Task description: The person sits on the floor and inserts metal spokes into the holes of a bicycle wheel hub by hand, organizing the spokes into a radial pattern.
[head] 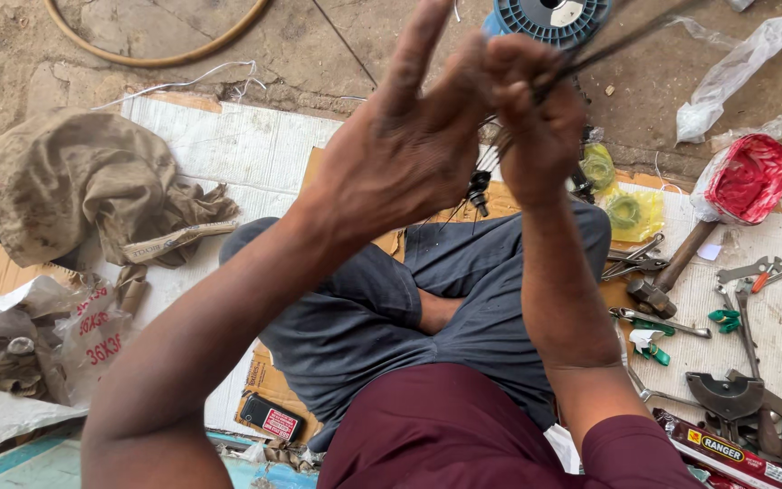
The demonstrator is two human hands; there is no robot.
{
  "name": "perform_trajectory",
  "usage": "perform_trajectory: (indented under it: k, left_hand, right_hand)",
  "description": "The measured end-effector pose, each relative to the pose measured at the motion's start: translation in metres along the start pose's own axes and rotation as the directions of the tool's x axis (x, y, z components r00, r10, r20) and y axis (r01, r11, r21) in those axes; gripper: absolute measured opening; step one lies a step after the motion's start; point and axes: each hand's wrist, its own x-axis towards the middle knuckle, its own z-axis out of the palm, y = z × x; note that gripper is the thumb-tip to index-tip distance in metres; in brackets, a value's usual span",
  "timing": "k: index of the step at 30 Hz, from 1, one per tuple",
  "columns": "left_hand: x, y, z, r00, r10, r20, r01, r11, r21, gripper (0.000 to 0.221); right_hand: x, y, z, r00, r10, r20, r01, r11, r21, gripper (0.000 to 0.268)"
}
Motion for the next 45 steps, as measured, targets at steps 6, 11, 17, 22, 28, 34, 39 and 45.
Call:
perform_trajectory:
  k: [6,11,17,22,28,34,39,45]
  left_hand:
    - [-0.008,0.008,0.025,0.923,-0.221,-0.314,0.029,0.856,-0.515,0.037]
    - [-0.038,0.06,0.051,0.733,-0.632,0.253,0.489,0.231,-0.841,0.077]
    - [-0.055,0.07,0.099,0.58,-0.762,0.288,0.409,-0.033,-0.912,0.042]
    - [-0.045,0.049,0.105,0.531,-0.838,0.127,0.243,0.007,-0.97,0.017]
    - [-0.043,0.0,0.053,0.59,-0.794,0.147,-0.167,-0.299,-0.94,0.036]
    - [-0.029,-0.013,0.019,0.659,-0.752,-0.01,-0.259,-0.214,-0.942,0.037]
    - [-0.024,-0.012,0.011,0.61,-0.791,-0.045,-0.332,-0.204,-0.921,0.038]
    - [-0.021,-0.004,0.008,0.599,-0.797,-0.082,-0.348,-0.167,-0.922,0.04]
  right_hand:
    - [0.002,0.016,0.029,0.985,-0.017,-0.173,0.039,0.992,0.122,0.027]
    - [0.006,0.008,0.057,0.998,-0.029,-0.05,0.031,0.998,0.048,0.019]
    - [0.016,0.002,0.087,0.961,-0.08,0.265,0.182,0.903,-0.389,0.03]
    - [0.038,-0.018,0.057,0.936,-0.127,0.328,0.305,0.757,-0.578,0.05]
    - [0.024,-0.009,0.014,0.891,0.186,0.413,0.212,0.635,-0.743,0.073]
    - [-0.002,-0.004,0.008,0.901,0.233,0.365,0.079,0.741,-0.666,0.068]
    - [-0.003,-0.042,0.015,0.923,0.238,0.303,0.076,0.658,-0.749,0.055]
    - [0.001,-0.072,0.006,0.913,0.138,0.384,0.296,0.424,-0.856,0.017]
